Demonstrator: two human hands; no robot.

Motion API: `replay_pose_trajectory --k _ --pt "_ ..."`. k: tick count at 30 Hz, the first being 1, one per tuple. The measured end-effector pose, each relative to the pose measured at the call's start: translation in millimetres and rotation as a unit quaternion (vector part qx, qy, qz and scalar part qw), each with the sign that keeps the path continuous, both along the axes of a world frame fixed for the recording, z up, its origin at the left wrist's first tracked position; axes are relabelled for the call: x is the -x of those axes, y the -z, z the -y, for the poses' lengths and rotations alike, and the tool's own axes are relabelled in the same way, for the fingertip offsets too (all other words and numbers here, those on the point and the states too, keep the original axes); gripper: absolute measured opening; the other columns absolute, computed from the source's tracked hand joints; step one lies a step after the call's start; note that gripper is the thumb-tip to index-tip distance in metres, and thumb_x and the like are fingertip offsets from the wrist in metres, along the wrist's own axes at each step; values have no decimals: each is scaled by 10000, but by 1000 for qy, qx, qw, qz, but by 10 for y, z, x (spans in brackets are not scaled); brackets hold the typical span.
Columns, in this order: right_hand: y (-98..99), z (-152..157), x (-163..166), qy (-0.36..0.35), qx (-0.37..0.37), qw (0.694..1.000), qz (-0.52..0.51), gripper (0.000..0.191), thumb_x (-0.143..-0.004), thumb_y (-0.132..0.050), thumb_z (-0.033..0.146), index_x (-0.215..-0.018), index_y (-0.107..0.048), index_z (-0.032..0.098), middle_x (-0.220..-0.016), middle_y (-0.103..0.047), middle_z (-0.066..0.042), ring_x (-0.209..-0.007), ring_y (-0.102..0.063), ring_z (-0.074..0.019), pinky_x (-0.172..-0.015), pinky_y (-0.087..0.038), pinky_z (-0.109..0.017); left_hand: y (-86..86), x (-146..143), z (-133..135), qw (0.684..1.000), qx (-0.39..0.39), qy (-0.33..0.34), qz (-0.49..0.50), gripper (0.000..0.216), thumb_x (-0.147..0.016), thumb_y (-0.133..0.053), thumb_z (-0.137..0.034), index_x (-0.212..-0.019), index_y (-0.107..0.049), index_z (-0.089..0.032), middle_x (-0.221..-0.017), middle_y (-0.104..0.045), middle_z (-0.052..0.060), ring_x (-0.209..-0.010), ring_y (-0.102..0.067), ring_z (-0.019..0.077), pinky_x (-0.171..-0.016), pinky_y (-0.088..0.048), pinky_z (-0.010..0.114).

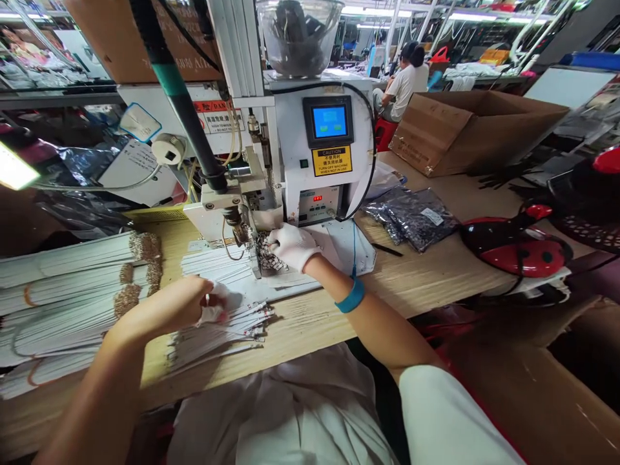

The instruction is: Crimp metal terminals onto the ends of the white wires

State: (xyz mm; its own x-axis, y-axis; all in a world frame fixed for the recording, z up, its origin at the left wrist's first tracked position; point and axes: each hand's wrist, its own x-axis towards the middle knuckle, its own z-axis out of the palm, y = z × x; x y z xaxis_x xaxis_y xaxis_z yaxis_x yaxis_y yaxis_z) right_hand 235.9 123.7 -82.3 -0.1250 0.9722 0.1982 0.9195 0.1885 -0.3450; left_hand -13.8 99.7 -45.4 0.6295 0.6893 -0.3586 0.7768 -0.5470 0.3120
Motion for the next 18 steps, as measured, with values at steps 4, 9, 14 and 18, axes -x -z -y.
replay_pose_trajectory --k 4,9,14,18 --pt "-122 36 11 7 -28 998 -63 179 -766 -533 277 -812 -678 182 -875 -645 -48 -756 -545 -155 -614 -342 -240 73 -130 -113 988 -127 -76 43 219 -755 -477 -264 -843 -663 -189 -774 -640 53 -616 -554 155 -544 -352 230" --pt "-261 95 8 14 -5 993 -116 157 -772 -526 260 -755 -637 151 -747 -662 -41 -667 -537 -140 -571 -326 -226 172 -220 -225 980 -149 -76 109 209 -721 -465 -183 -782 -664 -156 -805 -642 69 -697 -563 162 -618 -392 229" --pt "-244 103 -9 -32 4 986 -166 127 -747 -529 210 -731 -639 149 -776 -670 -28 -718 -559 -135 -610 -350 -222 139 -195 -247 976 -104 -107 157 199 -702 -486 -210 -733 -680 -173 -631 -641 11 -601 -548 139 -557 -374 207" --pt "-280 116 -21 -36 19 978 -203 120 -723 -549 201 -738 -654 144 -753 -659 -24 -708 -559 -132 -596 -363 -227 106 -185 -240 968 -88 -125 200 221 -691 -487 -205 -773 -689 -172 -635 -654 4 -630 -579 142 -573 -394 200"
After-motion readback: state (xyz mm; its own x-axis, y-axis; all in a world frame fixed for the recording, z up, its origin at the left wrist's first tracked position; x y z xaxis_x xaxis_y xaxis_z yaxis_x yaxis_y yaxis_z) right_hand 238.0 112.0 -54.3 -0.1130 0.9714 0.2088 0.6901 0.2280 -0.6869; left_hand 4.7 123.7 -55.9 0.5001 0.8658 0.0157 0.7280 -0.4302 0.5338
